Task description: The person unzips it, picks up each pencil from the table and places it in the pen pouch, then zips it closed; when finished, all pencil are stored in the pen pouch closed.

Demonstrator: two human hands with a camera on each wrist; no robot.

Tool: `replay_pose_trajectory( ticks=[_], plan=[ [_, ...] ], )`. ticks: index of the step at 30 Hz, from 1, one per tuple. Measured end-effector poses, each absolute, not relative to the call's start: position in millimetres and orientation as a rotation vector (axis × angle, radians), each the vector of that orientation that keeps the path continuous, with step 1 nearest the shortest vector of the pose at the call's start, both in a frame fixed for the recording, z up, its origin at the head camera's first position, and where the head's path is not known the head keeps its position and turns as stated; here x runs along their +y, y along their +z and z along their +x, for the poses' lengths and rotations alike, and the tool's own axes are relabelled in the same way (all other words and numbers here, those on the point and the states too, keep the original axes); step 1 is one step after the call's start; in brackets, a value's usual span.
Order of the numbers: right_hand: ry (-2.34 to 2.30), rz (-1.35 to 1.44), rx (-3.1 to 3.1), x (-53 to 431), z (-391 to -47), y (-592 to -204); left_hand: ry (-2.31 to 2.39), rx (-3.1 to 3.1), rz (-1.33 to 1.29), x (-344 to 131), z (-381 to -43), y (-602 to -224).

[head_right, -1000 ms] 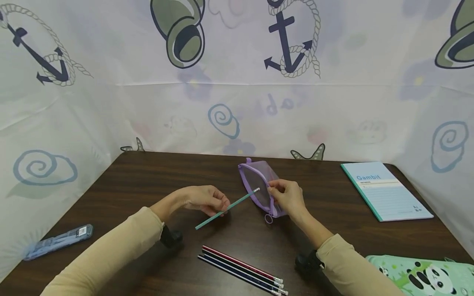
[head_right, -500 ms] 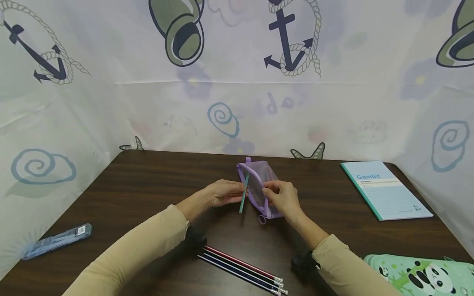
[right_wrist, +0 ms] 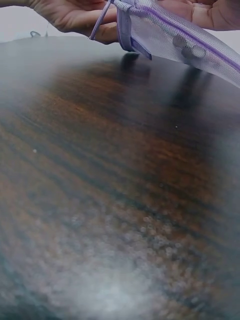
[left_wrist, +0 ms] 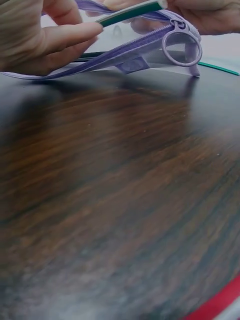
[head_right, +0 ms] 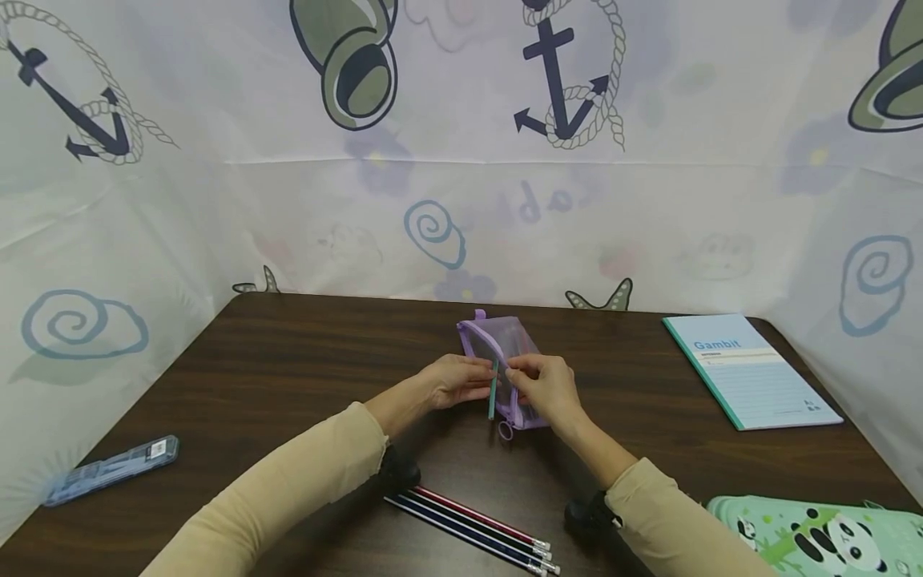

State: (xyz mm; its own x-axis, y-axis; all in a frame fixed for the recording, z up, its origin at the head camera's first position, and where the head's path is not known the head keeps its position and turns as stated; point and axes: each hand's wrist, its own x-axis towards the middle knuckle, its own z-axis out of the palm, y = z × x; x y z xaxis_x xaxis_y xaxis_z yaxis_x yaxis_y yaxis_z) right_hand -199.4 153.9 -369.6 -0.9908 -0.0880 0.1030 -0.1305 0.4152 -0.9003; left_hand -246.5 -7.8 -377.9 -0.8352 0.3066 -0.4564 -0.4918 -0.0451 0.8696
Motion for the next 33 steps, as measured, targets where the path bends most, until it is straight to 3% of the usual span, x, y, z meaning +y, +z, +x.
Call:
replay_pose_trajectory(
  ticks=[21, 33],
  plan=[
    [1.697, 0.187, -2.619, 154.5, -196.7, -376.1, 2.015, 1.784, -0.248, 12.1, -241.5, -391.2],
    [1.657, 0.185, -2.591, 158.5, -202.5, -369.0, 1.883, 1.750, 0.014, -14.1, -229.8, -379.6]
  ],
)
